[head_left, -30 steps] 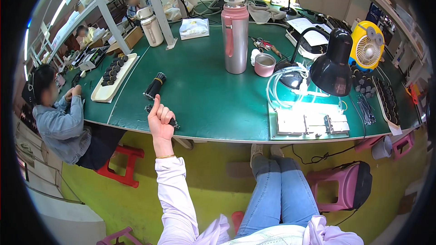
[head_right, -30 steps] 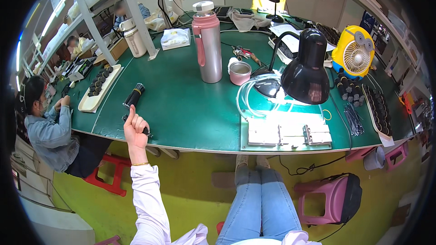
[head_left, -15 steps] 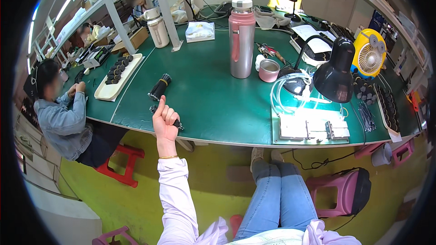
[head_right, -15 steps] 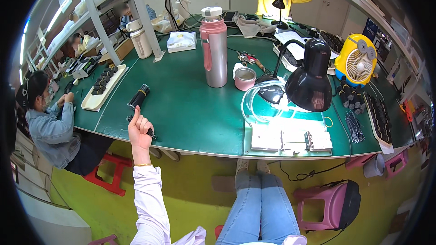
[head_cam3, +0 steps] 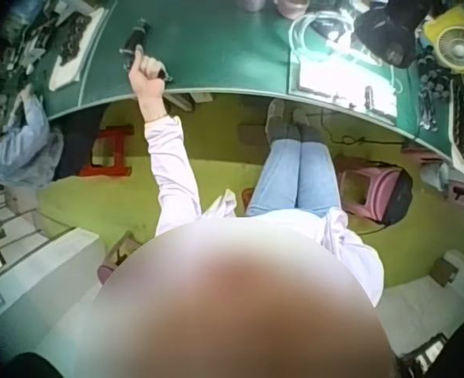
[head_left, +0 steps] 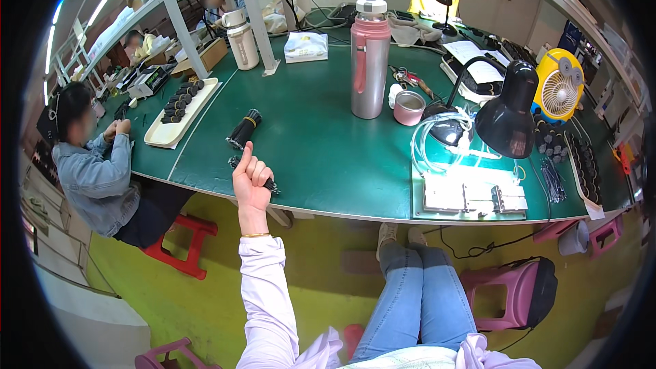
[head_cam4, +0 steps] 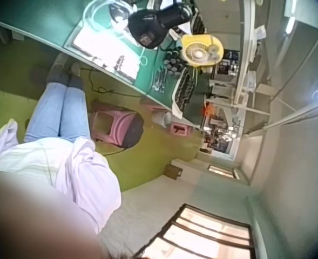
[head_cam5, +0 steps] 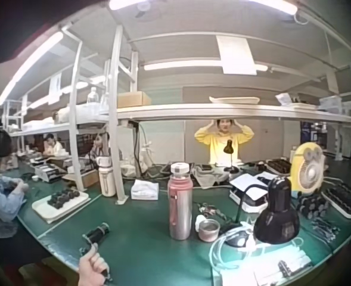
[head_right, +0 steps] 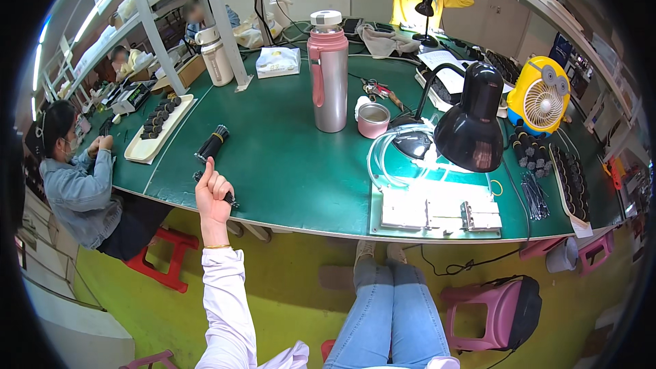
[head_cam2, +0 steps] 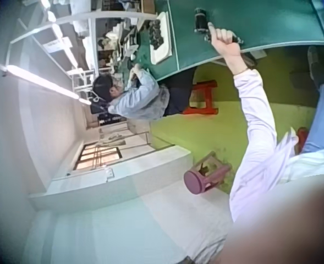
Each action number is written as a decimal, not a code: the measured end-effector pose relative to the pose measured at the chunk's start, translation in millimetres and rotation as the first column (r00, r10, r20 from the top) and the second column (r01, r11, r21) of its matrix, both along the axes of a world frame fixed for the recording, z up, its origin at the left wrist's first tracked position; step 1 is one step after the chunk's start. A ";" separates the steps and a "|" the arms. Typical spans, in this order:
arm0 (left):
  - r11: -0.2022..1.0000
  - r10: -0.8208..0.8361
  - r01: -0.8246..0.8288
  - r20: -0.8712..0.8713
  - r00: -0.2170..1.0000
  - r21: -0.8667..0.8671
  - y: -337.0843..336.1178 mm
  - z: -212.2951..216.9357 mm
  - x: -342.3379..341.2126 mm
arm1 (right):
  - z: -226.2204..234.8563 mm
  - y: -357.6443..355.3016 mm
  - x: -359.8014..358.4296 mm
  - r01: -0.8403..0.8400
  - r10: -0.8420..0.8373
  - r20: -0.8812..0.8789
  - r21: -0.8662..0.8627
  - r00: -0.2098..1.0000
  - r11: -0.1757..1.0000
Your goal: Manually assembling small electronic components at a factory workstation.
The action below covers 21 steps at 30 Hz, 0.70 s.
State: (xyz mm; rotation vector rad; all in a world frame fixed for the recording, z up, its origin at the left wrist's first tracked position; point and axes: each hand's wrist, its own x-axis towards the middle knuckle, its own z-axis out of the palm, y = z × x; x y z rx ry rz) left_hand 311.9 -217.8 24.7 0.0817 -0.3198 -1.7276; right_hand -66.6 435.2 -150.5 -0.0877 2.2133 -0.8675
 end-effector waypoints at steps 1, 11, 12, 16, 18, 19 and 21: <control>1.000 0.001 -0.001 0.003 1.000 0.003 0.3 0.2 -0.3 | -0.1 -1.1 -2.0 -0.002 0.002 -0.001 -0.002 1.000 1.000; 0.999 0.017 -0.018 0.016 1.000 0.032 2.5 0.9 -2.6 | -5.6 -6.0 -3.7 0.003 -0.002 0.017 -0.022 1.000 1.000; 0.999 0.015 -0.016 0.017 1.000 0.033 2.5 0.7 -1.8 | -5.6 -4.5 -2.0 0.006 -0.006 0.019 -0.022 1.000 1.000; 1.000 -0.003 0.003 0.011 1.000 0.002 0.6 1.4 0.3 | -5.7 -5.4 -6.1 0.007 -0.007 0.019 -0.026 1.000 1.000; 1.000 0.005 -0.005 0.020 1.000 0.016 0.2 1.2 -2.8 | -5.9 -6.5 -9.7 0.006 -0.006 0.020 -0.029 1.000 1.000; 1.000 0.005 -0.006 0.028 1.000 0.024 0.4 1.2 -2.7 | -6.3 -5.2 -7.5 0.010 -0.009 0.024 -0.029 1.000 1.000; 1.000 0.005 -0.006 0.027 1.000 0.026 1.0 0.8 -1.6 | -6.9 -2.2 -2.7 0.018 -0.017 0.032 -0.028 0.999 0.999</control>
